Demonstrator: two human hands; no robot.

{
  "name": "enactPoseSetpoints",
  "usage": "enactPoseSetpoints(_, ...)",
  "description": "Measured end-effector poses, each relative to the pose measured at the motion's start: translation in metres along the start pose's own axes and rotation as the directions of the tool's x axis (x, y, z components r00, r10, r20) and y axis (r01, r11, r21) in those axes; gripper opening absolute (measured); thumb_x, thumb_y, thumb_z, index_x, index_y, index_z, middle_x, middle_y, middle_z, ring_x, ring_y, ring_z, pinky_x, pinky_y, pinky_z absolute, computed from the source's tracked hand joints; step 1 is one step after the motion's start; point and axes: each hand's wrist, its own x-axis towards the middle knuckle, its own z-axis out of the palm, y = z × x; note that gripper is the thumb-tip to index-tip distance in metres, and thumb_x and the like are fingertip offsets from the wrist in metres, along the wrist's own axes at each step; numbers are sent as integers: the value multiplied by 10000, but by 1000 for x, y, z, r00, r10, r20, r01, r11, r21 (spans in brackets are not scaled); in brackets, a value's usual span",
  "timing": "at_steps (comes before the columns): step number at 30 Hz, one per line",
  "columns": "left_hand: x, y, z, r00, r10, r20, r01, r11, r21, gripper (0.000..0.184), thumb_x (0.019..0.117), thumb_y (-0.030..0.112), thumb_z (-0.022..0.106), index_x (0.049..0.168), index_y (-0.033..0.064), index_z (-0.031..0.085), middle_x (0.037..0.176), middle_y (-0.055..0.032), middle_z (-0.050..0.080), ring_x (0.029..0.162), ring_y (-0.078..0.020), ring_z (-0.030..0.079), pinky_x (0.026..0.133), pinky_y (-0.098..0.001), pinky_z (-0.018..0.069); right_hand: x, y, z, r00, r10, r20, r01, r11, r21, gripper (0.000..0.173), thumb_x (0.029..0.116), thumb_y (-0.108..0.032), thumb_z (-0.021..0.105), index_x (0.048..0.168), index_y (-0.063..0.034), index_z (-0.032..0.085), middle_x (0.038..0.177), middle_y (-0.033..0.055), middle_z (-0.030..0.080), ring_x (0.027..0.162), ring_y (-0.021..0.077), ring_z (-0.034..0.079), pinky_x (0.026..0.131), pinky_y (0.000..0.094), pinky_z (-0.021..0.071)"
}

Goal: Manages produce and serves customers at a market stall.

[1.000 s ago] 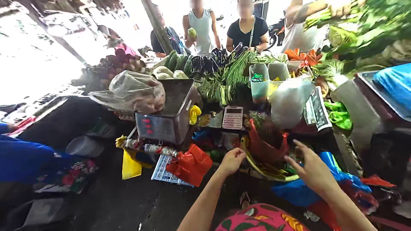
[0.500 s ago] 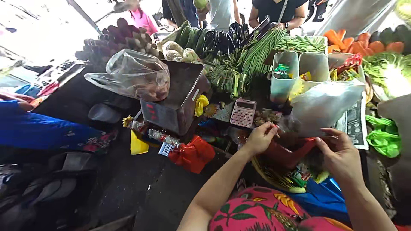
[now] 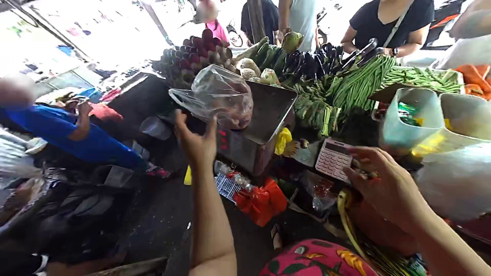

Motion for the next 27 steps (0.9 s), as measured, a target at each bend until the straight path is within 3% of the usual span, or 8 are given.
enactPoseSetpoints(3, 92, -34, 0, 991, -94, 92, 92, 996, 20, 1098, 877, 516, 768, 1609, -26, 154, 1440, -371, 473, 1334, -512, 485, 1106, -658, 389, 83, -43, 44, 993, -24, 118, 12, 995, 97, 509, 987, -322, 655, 1422, -79, 549, 1326, 132, 646, 1158, 248, 655, 970, 470, 553)
enactPoseSetpoints(7, 164, -38, 20, 876, 93, 473, -94, 995, -20, 422, 1042, 349, 590, 1229, -24, 653, 1002, -216, 691, 932, -332, 667, 889, -587, 513, 195, -94, 126, 981, -77, 177, 37, 974, 223, 988, 795, -338, 889, 1583, -109, 337, 1531, 177, 463, 1188, 307, 637, 936, 502, 572)
enactPoseSetpoints(11, 164, 7, 15, 768, 363, 527, -336, 930, -151, 323, 1092, 282, 472, 1095, 30, 675, 866, -76, 632, 739, -148, 577, 715, -403, 508, 270, -125, 206, 994, -44, 103, 16, 967, 255, 1437, 573, -438, 996, 1655, -121, 105, 1454, 289, 492, 1201, 442, 608, 929, 641, 545)
enactPoseSetpoints(13, 148, 24, 12, 704, 517, 488, -494, 849, -187, 332, 1098, 294, 455, 1100, 31, 657, 848, -94, 628, 732, -185, 602, 700, -436, 524, 291, -131, 214, 986, 1, 167, -35, 979, 202, 1075, 762, -285, 885, 1611, -59, 265, 1272, 267, 640, 1110, 421, 662, 884, 631, 544)
enactPoseSetpoints(16, 126, 22, 8, 668, 656, 351, -641, 747, -175, 331, 1093, 306, 487, 1214, 46, 651, 1010, -158, 687, 804, -266, 672, 720, -493, 563, 310, -127, 207, 985, 99, 138, -132, 959, 251, 308, 897, -82, 723, 1183, 26, 684, 1082, 219, 711, 1040, 367, 687, 887, 598, 550)
enactPoseSetpoints(19, 119, -1, -5, 685, 674, 275, -646, 737, -198, 477, 1044, 304, 547, 1487, 134, 504, 1422, -131, 582, 783, -175, 622, 605, -360, 508, 323, -96, 171, 990, 132, -57, -102, 923, 371, 302, 955, -46, 653, 1236, 64, 670, 1171, 242, 702, 1105, 319, 676, 985, 495, 528)
enactPoseSetpoints(23, 107, -53, -33, 775, 582, 248, -507, 806, -307, 567, 1008, 312, 622, 1513, 113, 458, 1450, -106, 565, 733, -69, 589, 547, -245, 458, 336, -43, 101, 948, 114, -298, 16, 916, 402, 245, 1006, -61, 569, 1198, 76, 634, 1055, 139, 699, 977, 119, 664, 910, 306, 552)
enactPoseSetpoints(27, 99, -112, -50, 833, 488, 261, -412, 862, -295, 576, 1018, 295, 627, 1514, 73, 438, 1447, -75, 556, 1131, -83, 620, 843, -236, 545, 354, 13, 37, 972, 45, -231, -15, 991, 130, 207, 1031, -86, 509, 1123, 43, 642, 1010, 104, 655, 943, 85, 605, 898, 277, 505)
